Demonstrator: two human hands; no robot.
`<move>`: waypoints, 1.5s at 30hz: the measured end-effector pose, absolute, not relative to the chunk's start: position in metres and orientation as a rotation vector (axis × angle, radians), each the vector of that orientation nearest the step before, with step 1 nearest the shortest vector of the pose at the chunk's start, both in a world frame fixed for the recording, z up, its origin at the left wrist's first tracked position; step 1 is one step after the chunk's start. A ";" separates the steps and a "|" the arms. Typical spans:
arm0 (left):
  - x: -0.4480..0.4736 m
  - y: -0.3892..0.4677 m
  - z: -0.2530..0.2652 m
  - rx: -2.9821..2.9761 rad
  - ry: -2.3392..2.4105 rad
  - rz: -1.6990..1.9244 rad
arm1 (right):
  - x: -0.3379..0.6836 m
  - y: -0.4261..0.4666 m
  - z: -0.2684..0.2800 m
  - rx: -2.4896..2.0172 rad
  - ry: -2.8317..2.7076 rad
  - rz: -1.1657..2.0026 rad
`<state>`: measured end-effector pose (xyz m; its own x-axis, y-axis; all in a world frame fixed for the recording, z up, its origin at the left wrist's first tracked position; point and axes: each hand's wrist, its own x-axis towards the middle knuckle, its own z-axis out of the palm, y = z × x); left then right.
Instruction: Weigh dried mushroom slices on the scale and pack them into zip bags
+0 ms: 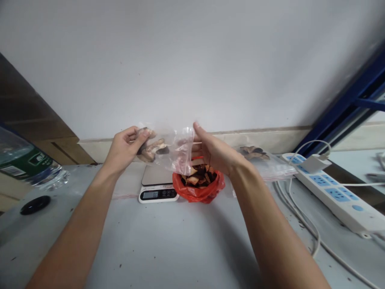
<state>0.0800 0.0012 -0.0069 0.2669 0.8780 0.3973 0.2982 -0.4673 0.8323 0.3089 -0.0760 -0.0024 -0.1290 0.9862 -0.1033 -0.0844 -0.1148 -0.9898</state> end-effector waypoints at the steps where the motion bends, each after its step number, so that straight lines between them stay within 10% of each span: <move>1: 0.076 0.003 -0.008 1.923 1.080 1.206 | 0.308 -0.076 -0.004 -1.185 -1.226 1.379; 13: 0.051 0.003 -0.008 2.252 1.586 0.838 | 0.287 -0.060 -0.025 -1.390 -1.701 1.135; 20: 0.068 -0.010 -0.006 2.193 0.885 0.306 | 0.275 -0.055 -0.040 -1.287 -1.705 1.165; 45: 0.063 -0.013 0.002 2.081 1.024 0.562 | 0.270 -0.065 -0.028 -1.364 -1.517 1.310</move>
